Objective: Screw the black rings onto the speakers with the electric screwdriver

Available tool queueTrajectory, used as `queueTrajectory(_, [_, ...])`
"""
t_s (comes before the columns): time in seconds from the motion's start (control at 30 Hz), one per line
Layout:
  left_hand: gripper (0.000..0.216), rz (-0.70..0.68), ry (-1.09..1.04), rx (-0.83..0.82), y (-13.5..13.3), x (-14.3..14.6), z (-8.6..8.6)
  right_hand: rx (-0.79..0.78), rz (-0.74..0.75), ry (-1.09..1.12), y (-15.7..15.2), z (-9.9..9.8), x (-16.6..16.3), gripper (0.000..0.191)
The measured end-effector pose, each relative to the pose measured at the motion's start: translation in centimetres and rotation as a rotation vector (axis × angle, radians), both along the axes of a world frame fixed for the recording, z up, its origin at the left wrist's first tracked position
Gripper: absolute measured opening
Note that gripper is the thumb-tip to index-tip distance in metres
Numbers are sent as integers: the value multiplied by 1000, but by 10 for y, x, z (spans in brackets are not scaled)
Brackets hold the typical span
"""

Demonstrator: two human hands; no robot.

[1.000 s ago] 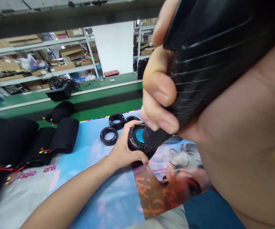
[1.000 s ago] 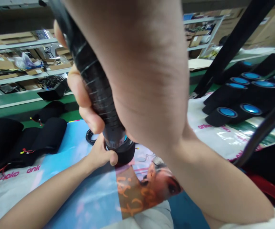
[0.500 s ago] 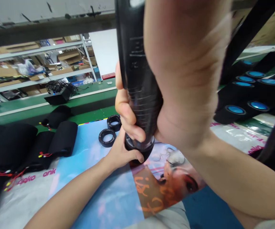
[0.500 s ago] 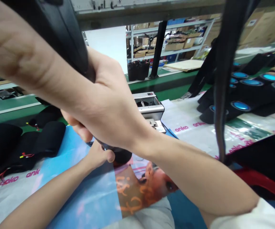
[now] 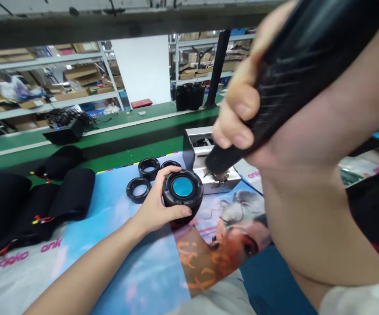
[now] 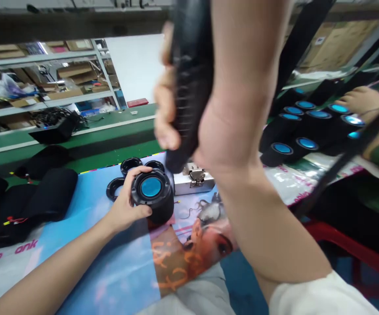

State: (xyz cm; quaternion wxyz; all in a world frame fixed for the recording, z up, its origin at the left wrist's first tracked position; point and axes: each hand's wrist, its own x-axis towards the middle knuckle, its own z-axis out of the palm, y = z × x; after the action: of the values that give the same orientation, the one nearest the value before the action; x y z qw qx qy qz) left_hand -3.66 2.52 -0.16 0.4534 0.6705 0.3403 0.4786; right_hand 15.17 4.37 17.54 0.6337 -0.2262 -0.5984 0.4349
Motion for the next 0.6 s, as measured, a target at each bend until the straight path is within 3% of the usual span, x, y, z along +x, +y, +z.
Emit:
queueTrajectory(0.07, [94, 0, 8, 27, 0, 1, -2, 80, -186, 168, 18, -18, 15, 62])
queueTrajectory(0.17, [91, 20, -1, 51, 1, 1, -4, 37, -202, 182, 41, -59, 27, 48])
queueTrajectory(0.3, [88, 33, -26, 96, 1, 0, -4, -53, -184, 157, 52, -95, 32, 52])
queueTrajectory(0.4, [87, 13, -33, 92, 0, 0, -4, -123, -126, 137, 50, -95, 34, 60])
queueTrajectory(0.5, [87, 4, -37, 75, 0, 1, -4, -160, -114, 103, 43, -78, 36, 69])
queueTrajectory(0.6, [88, -4, -38, 92, 0, 1, -4, -67, -178, 153, 38, -58, 34, 68])
